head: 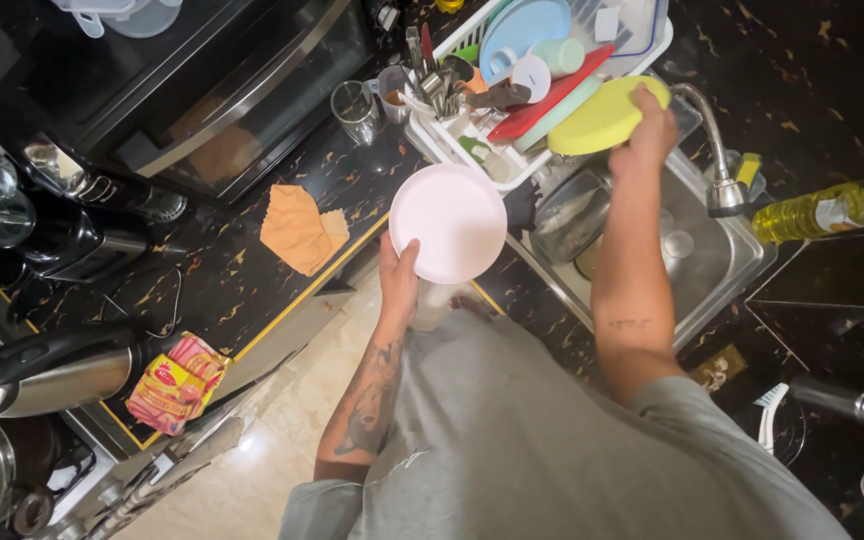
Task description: The person picks up plates, spoons, forks, and mugs from a dish rack and sets them on a dining table, also arranging chairs.
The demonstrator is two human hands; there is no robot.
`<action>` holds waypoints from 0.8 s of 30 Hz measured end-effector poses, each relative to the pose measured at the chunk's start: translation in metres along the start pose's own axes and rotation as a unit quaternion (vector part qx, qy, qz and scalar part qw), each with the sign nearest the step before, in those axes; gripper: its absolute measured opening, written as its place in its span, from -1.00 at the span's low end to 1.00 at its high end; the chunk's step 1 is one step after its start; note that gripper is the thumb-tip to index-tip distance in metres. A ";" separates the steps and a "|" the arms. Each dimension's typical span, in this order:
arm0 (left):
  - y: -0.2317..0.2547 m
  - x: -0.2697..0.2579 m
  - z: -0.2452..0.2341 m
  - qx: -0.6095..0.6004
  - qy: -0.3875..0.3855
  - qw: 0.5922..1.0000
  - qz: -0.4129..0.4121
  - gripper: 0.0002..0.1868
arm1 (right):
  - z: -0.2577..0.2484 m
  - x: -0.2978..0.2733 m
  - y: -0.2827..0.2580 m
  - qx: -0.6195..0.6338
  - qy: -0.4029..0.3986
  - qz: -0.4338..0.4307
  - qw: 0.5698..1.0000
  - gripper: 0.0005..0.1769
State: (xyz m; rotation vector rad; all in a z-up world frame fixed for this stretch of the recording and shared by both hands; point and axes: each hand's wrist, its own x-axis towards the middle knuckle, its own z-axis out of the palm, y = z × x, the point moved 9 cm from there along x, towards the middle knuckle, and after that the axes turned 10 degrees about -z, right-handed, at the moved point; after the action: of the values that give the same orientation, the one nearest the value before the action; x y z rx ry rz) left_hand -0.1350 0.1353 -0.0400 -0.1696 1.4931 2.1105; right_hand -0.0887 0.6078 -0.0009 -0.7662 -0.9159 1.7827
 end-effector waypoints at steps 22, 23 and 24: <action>-0.022 0.026 0.016 -0.190 -0.096 0.972 -0.097 -0.31 | 0.140 -0.351 -0.041 -0.494 -0.629 -0.418 0.430 -0.80; -0.026 0.027 0.013 -0.186 -0.103 0.972 -0.096 -0.29 | 0.143 -0.357 -0.044 -0.469 -0.644 -0.432 0.423 -0.76; -0.030 0.026 0.010 -0.183 -0.111 0.972 -0.096 -0.28 | 0.144 -0.363 -0.047 -0.443 -0.659 -0.445 0.415 -0.72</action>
State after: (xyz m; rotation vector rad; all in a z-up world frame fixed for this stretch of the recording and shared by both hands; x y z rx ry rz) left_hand -0.1402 0.1607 -0.0719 -0.1969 0.9146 2.1470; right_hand -0.0590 0.2456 0.1504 0.8861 -2.7003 0.3790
